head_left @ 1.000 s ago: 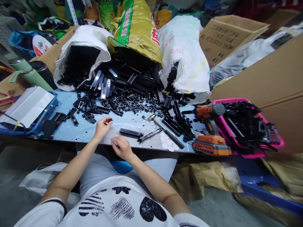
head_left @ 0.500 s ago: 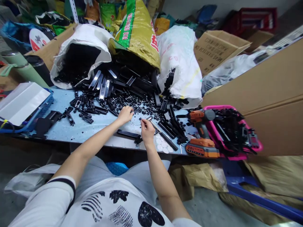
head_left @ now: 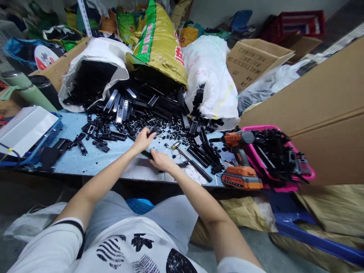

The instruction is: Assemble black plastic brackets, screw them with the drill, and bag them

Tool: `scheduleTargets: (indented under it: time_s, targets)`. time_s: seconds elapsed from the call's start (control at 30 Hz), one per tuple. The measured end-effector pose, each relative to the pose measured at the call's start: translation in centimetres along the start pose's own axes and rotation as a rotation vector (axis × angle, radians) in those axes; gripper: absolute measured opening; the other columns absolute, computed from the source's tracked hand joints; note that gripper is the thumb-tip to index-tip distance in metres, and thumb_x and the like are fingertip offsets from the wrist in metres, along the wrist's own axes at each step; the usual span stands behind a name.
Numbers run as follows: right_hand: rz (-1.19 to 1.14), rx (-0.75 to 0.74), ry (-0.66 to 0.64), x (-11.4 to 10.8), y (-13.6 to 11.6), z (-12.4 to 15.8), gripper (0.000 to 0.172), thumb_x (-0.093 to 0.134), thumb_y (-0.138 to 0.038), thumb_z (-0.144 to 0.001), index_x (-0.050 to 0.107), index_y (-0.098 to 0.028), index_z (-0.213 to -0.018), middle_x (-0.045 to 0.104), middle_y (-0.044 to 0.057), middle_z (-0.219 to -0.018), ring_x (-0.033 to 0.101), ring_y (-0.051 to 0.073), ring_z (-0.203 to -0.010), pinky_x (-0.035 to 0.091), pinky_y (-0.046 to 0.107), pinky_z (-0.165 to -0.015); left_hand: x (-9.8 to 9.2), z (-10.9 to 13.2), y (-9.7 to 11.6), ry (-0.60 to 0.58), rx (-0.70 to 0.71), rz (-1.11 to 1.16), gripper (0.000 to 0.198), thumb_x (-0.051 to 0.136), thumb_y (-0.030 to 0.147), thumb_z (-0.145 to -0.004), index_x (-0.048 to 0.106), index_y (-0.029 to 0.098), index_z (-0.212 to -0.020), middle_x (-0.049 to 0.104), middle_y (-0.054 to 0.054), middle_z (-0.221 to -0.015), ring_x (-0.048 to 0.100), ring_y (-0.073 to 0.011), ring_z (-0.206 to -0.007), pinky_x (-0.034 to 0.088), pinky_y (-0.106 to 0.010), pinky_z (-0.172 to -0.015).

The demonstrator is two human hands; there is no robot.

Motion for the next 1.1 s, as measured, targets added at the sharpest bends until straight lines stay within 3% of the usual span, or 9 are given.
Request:
scheduleTargets:
  time_s: [0.1, 0.2, 0.3, 0.47, 0.63, 0.77, 0.83, 0.97, 1.1]
  targets:
    - [-0.257, 0.104, 0.074, -3.6, 2.2, -0.9, 0.044, 0.046, -0.028, -0.09, 0.037, -0.013, -0.13, 0.064, 0.006, -0.077, 0.059, 0.017, -0.063, 0.047, 0.028, -0.063, -3.4, 3.5, -2.6, 0.082, -0.171, 0.403, 0.026, 0.037, 0.04, -0.092, 0.048, 0.017, -0.085, 0.05, 0.005, -0.061, 0.047, -0.0072, -0.046, 0.037, -0.019, -0.046]
    - [-0.664, 0.099, 0.067, -5.9, 2.1, -1.6, 0.054, 0.04, -0.046, -0.093, 0.03, -0.019, -0.138, 0.062, 0.003, -0.081, 0.056, 0.012, -0.055, 0.048, 0.025, -0.055, -3.7, 6.3, -2.8, 0.087, -0.272, 0.731, 0.031, 0.053, 0.038, -0.085, 0.048, 0.018, -0.108, 0.052, 0.006, -0.07, 0.044, -0.0037, -0.039, 0.03, -0.016, -0.037]
    - [-1.019, 0.066, 0.026, -6.2, 0.4, -1.6, 0.056, 0.039, -0.052, -0.091, 0.032, -0.025, -0.14, 0.06, 0.002, -0.086, 0.056, 0.01, -0.053, 0.049, 0.023, -0.049, -3.6, 7.5, -0.9, 0.081, -0.222, 0.729, 0.045, 0.053, 0.034, -0.086, 0.045, 0.019, -0.127, 0.054, 0.002, -0.08, 0.045, -0.0027, -0.042, 0.034, -0.016, -0.039]
    - [-1.345, 0.019, 0.093, -5.1, -1.0, -0.1, 0.059, 0.055, -0.047, -0.084, 0.039, -0.028, -0.138, 0.061, 0.001, -0.091, 0.062, 0.011, -0.065, 0.053, 0.023, -0.057, -5.9, 8.3, 1.7, 0.188, -0.045, 0.396, 0.035, 0.049, 0.03, -0.089, 0.06, 0.017, -0.119, 0.055, -0.004, -0.084, 0.053, -0.0105, -0.065, 0.047, -0.024, -0.061]
    - [-1.216, -0.024, 0.243, -5.6, 0.1, 2.0, 0.058, 0.057, -0.045, -0.083, 0.045, -0.025, -0.136, 0.06, 0.001, -0.091, 0.054, 0.007, -0.058, 0.05, 0.021, -0.054, -6.2, 9.5, 3.3, 0.144, 0.048, 0.211, 0.035, 0.047, 0.028, -0.09, 0.06, 0.018, -0.121, 0.053, -0.005, -0.083, 0.055, -0.0156, -0.077, 0.048, -0.03, -0.075]
    - [-0.917, -0.103, 0.224, -6.6, -0.5, 3.4, 0.059, 0.062, -0.043, -0.08, 0.048, -0.025, -0.134, 0.062, 0.003, -0.097, 0.053, 0.007, -0.058, 0.051, 0.024, -0.057, -5.7, 10.7, 4.3, 0.132, 0.092, 0.178, 0.035, 0.044, 0.029, -0.092, 0.059, 0.018, -0.122, 0.052, -0.005, -0.083, 0.054, -0.015, -0.076, 0.048, -0.029, -0.075]
    - [-0.846, -0.117, 0.254, -7.0, -1.0, 3.9, 0.059, 0.061, -0.044, -0.081, 0.048, -0.025, -0.135, 0.062, 0.005, -0.1, 0.054, 0.008, -0.058, 0.052, 0.025, -0.058, -5.8, 11.2, 5.0, 0.187, 0.103, 0.218, 0.035, 0.042, 0.031, -0.093, 0.06, 0.018, -0.121, 0.053, -0.005, -0.084, 0.055, -0.0152, -0.078, 0.048, -0.029, -0.076]
    - [-0.821, -0.082, 0.412, -7.7, -2.1, 4.9, 0.059, 0.054, -0.048, -0.085, 0.043, -0.025, -0.139, 0.059, 0.008, -0.111, 0.058, 0.012, -0.067, 0.053, 0.028, -0.066, -7.6, 12.2, 5.7, 0.44, 0.045, 0.296, 0.04, 0.032, 0.035, -0.096, 0.057, 0.018, -0.123, 0.056, -0.01, -0.097, 0.056, -0.0185, -0.092, 0.047, -0.032, -0.085]
    - [-0.796, -0.045, 0.459, -6.9, -2.7, 5.5, 0.062, 0.052, -0.047, -0.086, 0.038, -0.023, -0.141, 0.058, 0.009, -0.115, 0.059, 0.015, -0.076, 0.053, 0.031, -0.071, -6.5, 12.1, 5.8, 0.359, 0.066, 0.333, 0.038, 0.035, 0.038, -0.094, 0.057, 0.021, -0.121, 0.059, -0.01, -0.101, 0.056, -0.0202, -0.096, 0.047, -0.036, -0.088]
Point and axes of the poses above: each hand's wrist, its own z-axis away from the middle knuckle, its own x-axis out of the palm, y = z × x, the point moved 10 cm from there along -z, towards the middle knuckle
